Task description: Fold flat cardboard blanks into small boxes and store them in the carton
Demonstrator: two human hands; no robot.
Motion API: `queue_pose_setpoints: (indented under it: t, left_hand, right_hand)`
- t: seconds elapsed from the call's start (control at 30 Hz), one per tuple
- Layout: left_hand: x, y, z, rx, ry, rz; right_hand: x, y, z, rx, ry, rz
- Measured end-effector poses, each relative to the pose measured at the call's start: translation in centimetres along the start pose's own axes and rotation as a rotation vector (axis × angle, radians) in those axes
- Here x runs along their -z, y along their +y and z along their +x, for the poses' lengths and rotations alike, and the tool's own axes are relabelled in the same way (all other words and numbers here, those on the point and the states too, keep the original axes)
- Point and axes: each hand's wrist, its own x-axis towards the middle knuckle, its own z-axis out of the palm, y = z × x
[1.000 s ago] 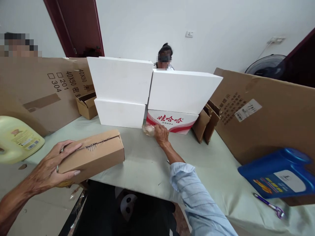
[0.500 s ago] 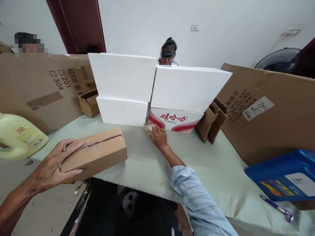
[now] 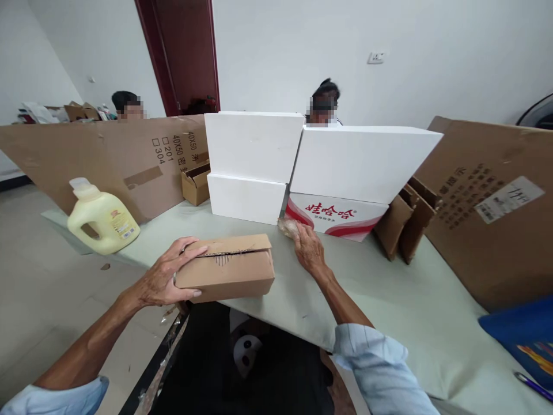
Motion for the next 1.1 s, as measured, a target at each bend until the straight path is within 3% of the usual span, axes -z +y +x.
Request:
queue_pose_setpoints:
  t: [0.13, 0.27, 0.37, 0.6, 0.9, 1.1]
  left_hand:
    - [-0.6, 1.4, 0.5, -0.054, -0.022, -0.058]
    - [-1.2, 2.1, 0.7, -0.068, -0.038, -0.092]
    - [-1.5, 2.1, 0.6, -0.071, -0.037, -0.096]
    - [-1.6, 1.5, 0.0, -0.091, -0.05, -0.098]
    - [-0.8, 1.3, -0.5, -0.091, -0.057, -0.157]
    - [-0.5, 1.8, -0.5, -0.115, -0.044, -0.16]
  right_hand:
    - [4.7, -4.3, -3.8, 0.02, 0.245, 0.489]
    - [8.5, -8.3, -8.5, -0.025, 0.256, 0.683]
    - [10.1, -10.2, -10.7, 0.038, 0.253, 0.694]
    - [11.1, -12.0, -11.3, 0.207, 0.261, 0.562]
    - [10.6, -12.4, -11.0, 0.25, 0.294, 0.552]
    - [12.5, -14.4, -9.8, 0.301, 0.201, 0.369]
